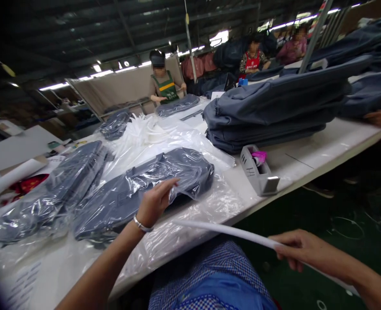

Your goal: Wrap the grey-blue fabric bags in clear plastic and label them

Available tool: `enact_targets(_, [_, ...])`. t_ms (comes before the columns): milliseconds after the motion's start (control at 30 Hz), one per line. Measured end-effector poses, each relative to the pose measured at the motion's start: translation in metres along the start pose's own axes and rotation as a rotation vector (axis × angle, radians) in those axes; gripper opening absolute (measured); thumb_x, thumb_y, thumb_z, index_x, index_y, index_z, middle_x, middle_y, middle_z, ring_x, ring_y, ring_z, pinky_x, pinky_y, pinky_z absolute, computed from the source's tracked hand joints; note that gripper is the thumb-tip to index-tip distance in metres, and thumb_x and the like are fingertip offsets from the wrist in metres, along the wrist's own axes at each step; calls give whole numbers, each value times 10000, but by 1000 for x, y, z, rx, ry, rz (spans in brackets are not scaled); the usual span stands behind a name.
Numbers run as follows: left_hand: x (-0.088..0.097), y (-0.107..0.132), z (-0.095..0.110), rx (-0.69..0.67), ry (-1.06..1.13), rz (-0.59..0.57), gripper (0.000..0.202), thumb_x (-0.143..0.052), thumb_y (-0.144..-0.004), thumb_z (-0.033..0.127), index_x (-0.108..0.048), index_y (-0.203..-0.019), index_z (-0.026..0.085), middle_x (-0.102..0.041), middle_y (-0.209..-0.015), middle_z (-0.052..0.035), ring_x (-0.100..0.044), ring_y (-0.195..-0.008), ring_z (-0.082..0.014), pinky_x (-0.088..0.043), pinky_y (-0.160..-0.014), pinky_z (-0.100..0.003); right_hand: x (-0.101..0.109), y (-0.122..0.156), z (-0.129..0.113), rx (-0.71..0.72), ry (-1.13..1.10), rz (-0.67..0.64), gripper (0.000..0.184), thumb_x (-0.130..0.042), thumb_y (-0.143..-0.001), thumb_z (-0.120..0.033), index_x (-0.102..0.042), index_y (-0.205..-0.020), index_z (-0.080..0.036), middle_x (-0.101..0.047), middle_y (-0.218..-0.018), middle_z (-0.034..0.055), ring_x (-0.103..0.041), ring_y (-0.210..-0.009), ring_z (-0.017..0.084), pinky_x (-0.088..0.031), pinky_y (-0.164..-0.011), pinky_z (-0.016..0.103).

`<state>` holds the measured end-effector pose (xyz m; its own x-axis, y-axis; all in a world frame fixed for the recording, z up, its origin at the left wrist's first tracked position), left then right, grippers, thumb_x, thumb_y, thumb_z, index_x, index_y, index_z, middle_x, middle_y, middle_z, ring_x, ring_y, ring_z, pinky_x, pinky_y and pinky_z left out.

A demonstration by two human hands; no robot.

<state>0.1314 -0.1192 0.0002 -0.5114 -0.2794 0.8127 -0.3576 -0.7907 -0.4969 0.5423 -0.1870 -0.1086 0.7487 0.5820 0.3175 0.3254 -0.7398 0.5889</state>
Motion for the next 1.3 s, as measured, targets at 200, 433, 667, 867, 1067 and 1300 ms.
enact_targets(200, [64,-46,34,-4,-171,-198,666,-611,-833,545,-409,-1420,305,-600,-1327,-54,-677,-773,-149,-554,-771,-301,-47,-32,-87,222,-51,-215,521,-551,-828,-621,-712,-1065,-186,-637,-808,42,-562,-546,104,-460,-496,198])
enact_targets(433, [38,59,-11,100,-658,-242,932,-717,-753,171,-197,-1516,298,-309,-1557,-133,-369,-1382,-339,-372,-1089,-512,-85,-57,-100,311,-61,-158,518,-492,-869,-603,-706,-967,-141,-634,-754,31,-495,-492,84,-406,-463,193])
enact_targets(667, [57,68,-68,283,-631,-415,643,-517,-860,172,-333,-1467,275,-709,-1116,-71,-681,-965,-233,-533,-756,-315,-116,-61,-137,723,143,-92,312,-464,-944,-377,-691,-1055,-194,-707,-969,44,-635,-884,185,-476,-828,277])
enact_targets(867, [77,34,-63,327,-703,-502,326,-544,-841,289,-646,-1149,271,-746,-930,-71,-698,-844,-283,-499,-672,-334,-159,-101,-192,994,453,259,308,-527,-929,-293,-641,-1201,-204,-676,-1097,91,-601,-1017,215,-452,-910,316])
enact_targets(1067, [79,31,-59,328,-717,-496,267,-541,-834,294,-661,-1073,294,-743,-896,-45,-694,-821,-257,-463,-647,-303,-196,-147,-232,1058,680,467,333,-502,-904,-180,-642,-1203,-226,-666,-1138,103,-592,-1021,245,-419,-922,383])
enact_targets(1300, [75,42,-54,343,-693,-452,260,-569,-831,290,-650,-1078,291,-747,-951,-39,-700,-839,-265,-475,-638,-309,-215,-187,-231,904,696,408,313,-433,-909,-137,-688,-1090,-156,-718,-968,135,-653,-893,252,-459,-810,363])
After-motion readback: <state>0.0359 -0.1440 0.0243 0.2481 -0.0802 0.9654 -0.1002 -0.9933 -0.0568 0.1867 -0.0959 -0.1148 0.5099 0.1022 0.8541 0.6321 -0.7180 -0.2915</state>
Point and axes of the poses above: each hand's wrist, its own y-axis away from the middle knuckle, its own x-axis out of the back of the hand, z = x × y, the point moved 2 cm from there along -y, towards the middle knuckle
